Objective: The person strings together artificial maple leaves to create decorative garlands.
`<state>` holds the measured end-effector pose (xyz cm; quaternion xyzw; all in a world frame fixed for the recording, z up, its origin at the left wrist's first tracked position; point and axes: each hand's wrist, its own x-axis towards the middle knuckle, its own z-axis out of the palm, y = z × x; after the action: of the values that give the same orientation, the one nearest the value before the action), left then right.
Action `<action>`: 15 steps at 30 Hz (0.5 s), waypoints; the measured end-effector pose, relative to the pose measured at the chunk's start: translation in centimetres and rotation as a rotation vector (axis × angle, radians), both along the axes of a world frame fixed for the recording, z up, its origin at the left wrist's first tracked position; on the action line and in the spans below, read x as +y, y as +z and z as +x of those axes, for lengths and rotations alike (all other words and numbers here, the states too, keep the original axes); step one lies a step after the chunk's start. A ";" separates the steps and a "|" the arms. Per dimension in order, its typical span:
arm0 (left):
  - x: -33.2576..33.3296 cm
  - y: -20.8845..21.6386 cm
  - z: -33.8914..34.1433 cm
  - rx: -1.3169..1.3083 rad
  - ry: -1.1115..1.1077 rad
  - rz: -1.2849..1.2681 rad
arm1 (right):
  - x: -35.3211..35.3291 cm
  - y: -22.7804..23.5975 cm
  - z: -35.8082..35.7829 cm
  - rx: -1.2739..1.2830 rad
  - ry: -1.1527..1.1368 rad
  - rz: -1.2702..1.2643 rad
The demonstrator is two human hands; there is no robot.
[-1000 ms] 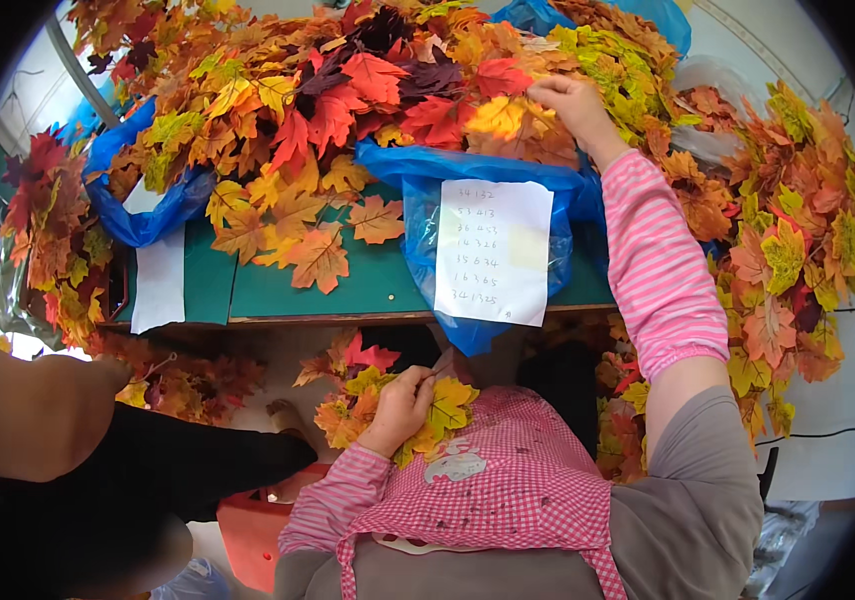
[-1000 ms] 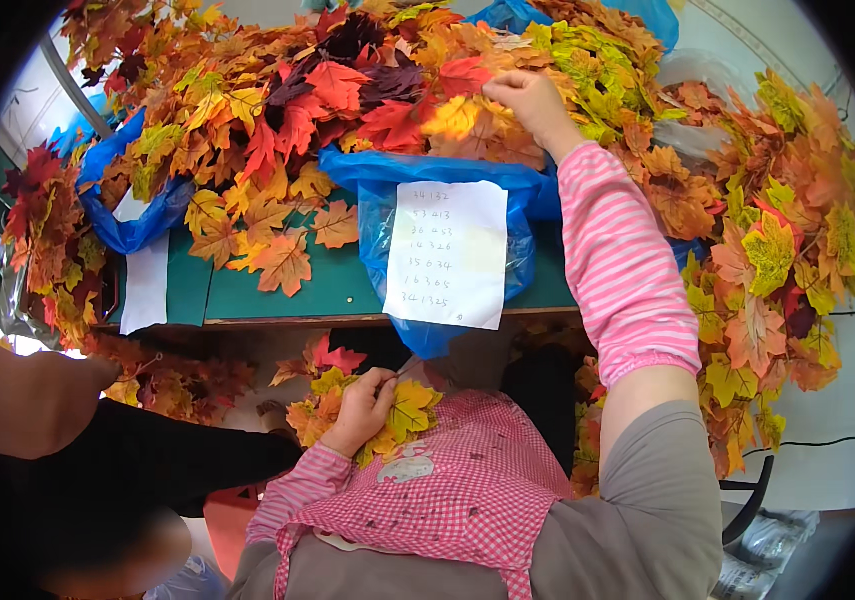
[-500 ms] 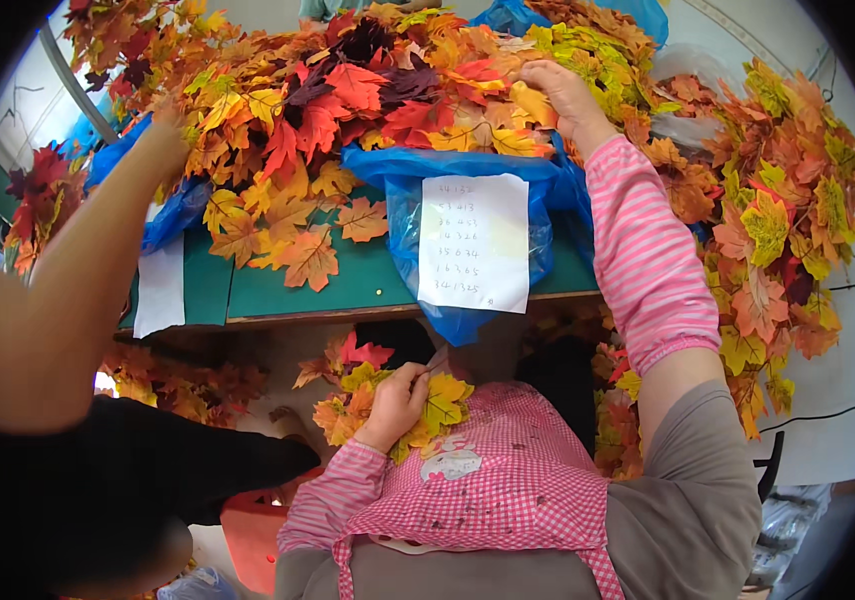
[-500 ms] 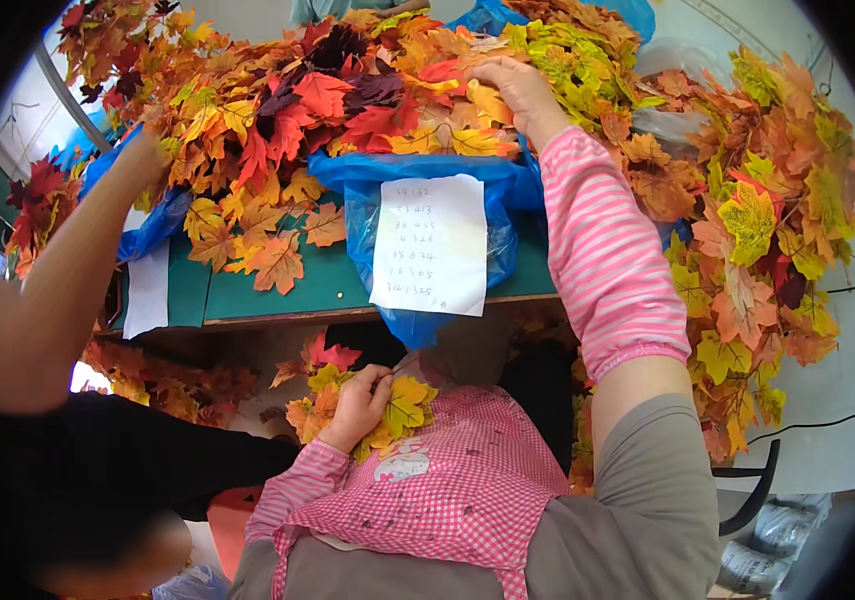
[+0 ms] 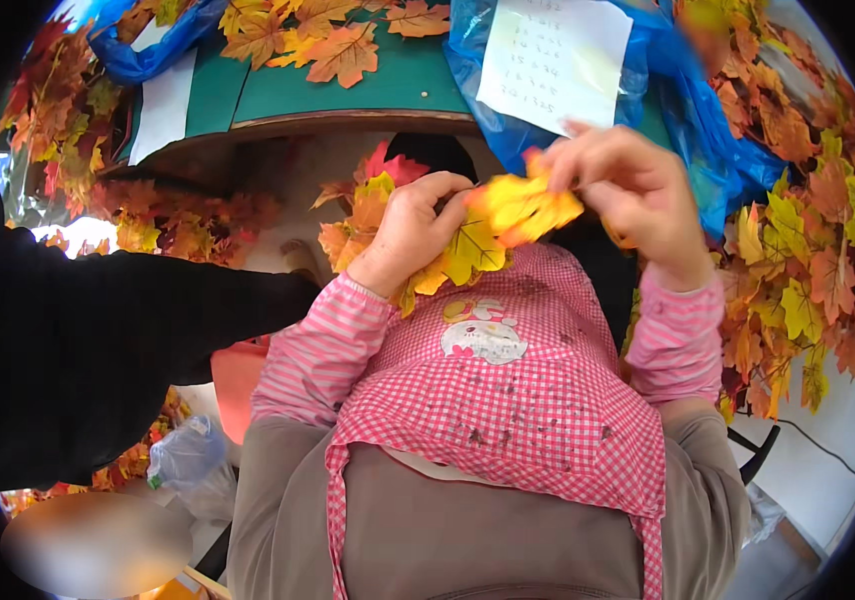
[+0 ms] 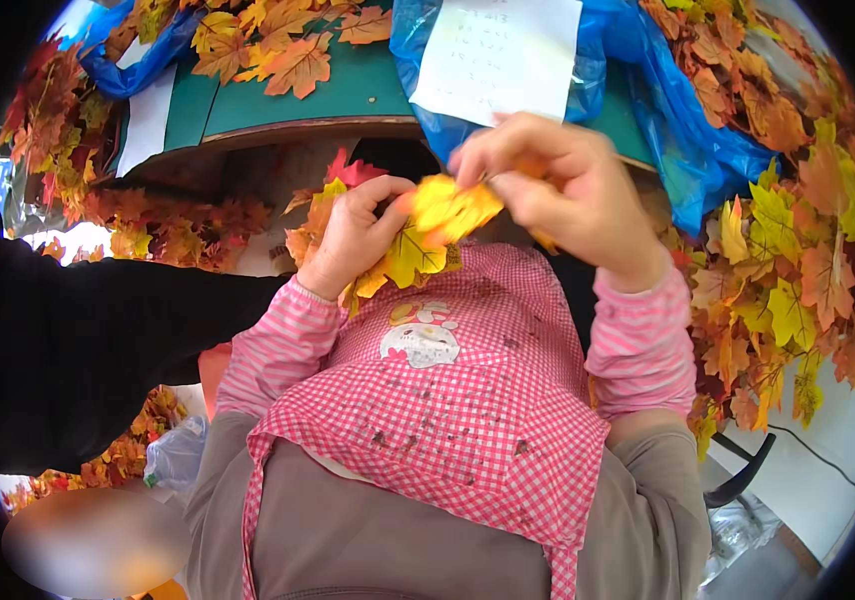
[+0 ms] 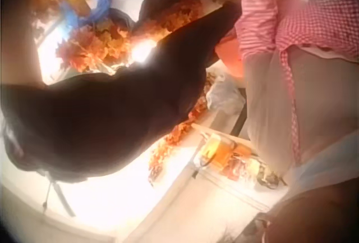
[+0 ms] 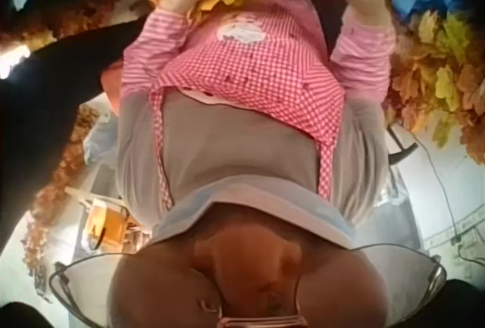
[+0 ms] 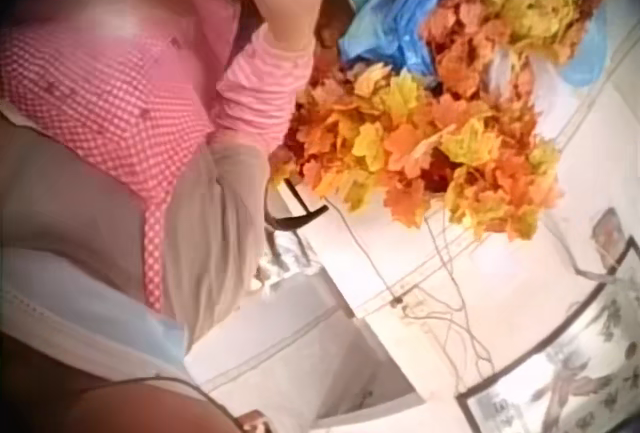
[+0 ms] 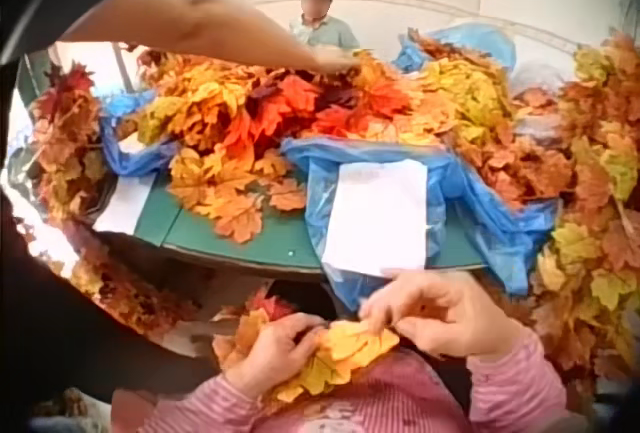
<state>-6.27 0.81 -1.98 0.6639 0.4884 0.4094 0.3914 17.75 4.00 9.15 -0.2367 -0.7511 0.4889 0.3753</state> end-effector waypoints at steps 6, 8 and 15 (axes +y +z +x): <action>-1.5 0.1 1.1 0.005 -0.015 -0.053 | -1.9 -4.1 -2.0 -0.443 -0.224 0.213; -1.9 0.5 1.3 0.004 -0.004 -0.067 | -1.9 -6.0 -1.9 -0.432 -0.263 0.218; -2.2 0.8 1.6 -0.024 0.001 -0.001 | -1.8 -7.4 -2.0 -0.399 -0.275 0.197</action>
<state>-4.65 -1.41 -1.17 0.6585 0.4844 0.4171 0.3973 15.70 2.16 1.79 -0.3906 -0.8151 0.3012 0.3040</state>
